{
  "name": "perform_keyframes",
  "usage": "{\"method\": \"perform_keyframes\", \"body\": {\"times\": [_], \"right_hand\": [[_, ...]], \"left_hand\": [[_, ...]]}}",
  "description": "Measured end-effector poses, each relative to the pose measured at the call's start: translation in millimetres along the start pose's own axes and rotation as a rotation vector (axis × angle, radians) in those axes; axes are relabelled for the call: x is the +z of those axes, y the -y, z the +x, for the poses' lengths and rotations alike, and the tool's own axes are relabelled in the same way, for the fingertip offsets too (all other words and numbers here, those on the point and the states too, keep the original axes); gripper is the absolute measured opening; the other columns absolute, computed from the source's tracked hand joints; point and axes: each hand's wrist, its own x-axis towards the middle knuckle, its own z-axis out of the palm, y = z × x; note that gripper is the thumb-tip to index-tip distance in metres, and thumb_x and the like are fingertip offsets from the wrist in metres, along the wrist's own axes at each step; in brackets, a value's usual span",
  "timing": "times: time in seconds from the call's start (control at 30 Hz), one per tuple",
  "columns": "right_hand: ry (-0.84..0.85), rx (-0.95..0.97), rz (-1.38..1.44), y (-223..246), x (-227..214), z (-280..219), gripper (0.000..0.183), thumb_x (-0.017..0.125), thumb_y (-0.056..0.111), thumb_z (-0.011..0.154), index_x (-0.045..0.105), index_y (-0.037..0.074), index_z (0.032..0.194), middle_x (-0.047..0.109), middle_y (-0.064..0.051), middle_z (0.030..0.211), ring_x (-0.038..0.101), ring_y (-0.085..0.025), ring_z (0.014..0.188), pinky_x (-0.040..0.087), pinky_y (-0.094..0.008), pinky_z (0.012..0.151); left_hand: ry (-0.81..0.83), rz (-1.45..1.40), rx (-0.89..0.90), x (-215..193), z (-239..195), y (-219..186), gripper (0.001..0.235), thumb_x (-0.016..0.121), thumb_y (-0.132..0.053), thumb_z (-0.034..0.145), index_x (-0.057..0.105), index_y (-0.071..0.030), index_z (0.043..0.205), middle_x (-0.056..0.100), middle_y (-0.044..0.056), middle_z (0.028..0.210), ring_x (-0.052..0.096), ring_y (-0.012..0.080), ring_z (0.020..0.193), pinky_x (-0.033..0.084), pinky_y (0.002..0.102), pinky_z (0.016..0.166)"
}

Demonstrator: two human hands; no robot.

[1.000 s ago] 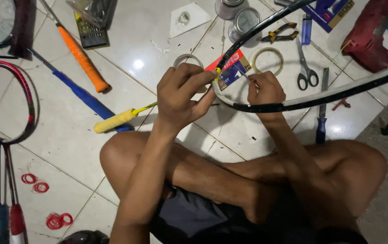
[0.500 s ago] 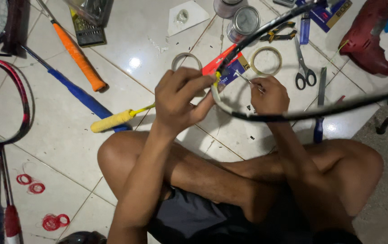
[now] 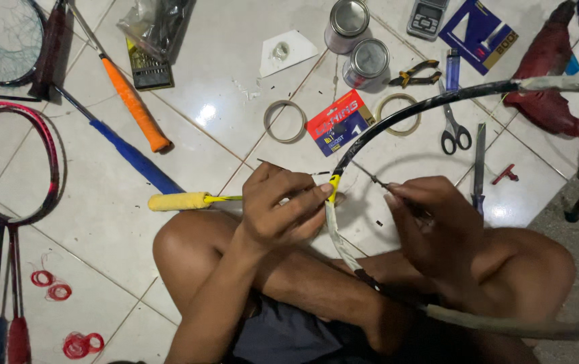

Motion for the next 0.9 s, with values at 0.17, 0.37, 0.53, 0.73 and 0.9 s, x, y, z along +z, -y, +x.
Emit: {"method": "perform_keyframes", "body": {"times": [0.17, 0.37, 0.53, 0.73, 0.9], "right_hand": [[-0.038, -0.003, 0.000, 0, 10, 0, 0.019, 0.082, -0.003, 0.095, 0.081, 0.006, 0.111, 0.075, -0.008, 0.089, 0.065, -0.019, 0.062, 0.051, -0.031, 0.051], [-0.062, -0.063, 0.048, 10, 12, 9, 0.019, 0.079, -0.009, 0.094, 0.081, 0.002, 0.109, 0.072, -0.011, 0.083, 0.065, -0.021, 0.059, 0.050, -0.030, 0.047], [-0.093, -0.084, 0.048, 10, 17, 5, 0.018, 0.081, -0.010, 0.090, 0.081, 0.002, 0.104, 0.073, -0.010, 0.083, 0.067, -0.020, 0.059, 0.051, -0.031, 0.046], [-0.074, -0.185, 0.086, 14, 15, 8, 0.024, 0.079, -0.015, 0.085, 0.079, -0.001, 0.105, 0.071, -0.013, 0.084, 0.068, -0.024, 0.063, 0.052, -0.032, 0.046], [-0.109, -0.226, 0.049, 11, 13, 13, 0.021, 0.077, -0.017, 0.089, 0.080, -0.004, 0.106, 0.070, -0.014, 0.086, 0.066, -0.023, 0.064, 0.055, -0.032, 0.049]], "left_hand": [[0.003, -0.025, 0.026, -1, 2, 2, 0.009, 0.083, -0.011, 0.087, 0.083, -0.011, 0.095, 0.072, 0.008, 0.080, 0.054, 0.0218, 0.054, 0.049, 0.033, 0.059], [0.002, -0.017, 0.027, -2, 2, 0, 0.010, 0.083, -0.012, 0.087, 0.083, -0.011, 0.098, 0.071, 0.007, 0.080, 0.054, 0.0219, 0.055, 0.048, 0.033, 0.061], [0.000, -0.031, 0.024, -2, 4, -1, 0.010, 0.083, -0.011, 0.088, 0.083, -0.010, 0.098, 0.070, 0.008, 0.078, 0.055, 0.0217, 0.054, 0.047, 0.033, 0.059], [0.018, -0.034, 0.018, -3, 5, -3, 0.012, 0.082, -0.010, 0.087, 0.083, -0.010, 0.098, 0.071, 0.007, 0.079, 0.055, 0.0220, 0.055, 0.046, 0.033, 0.060], [0.026, -0.043, 0.031, -4, 5, -3, 0.013, 0.082, -0.011, 0.088, 0.082, -0.010, 0.101, 0.071, 0.008, 0.081, 0.056, 0.0214, 0.056, 0.046, 0.033, 0.061]]}}
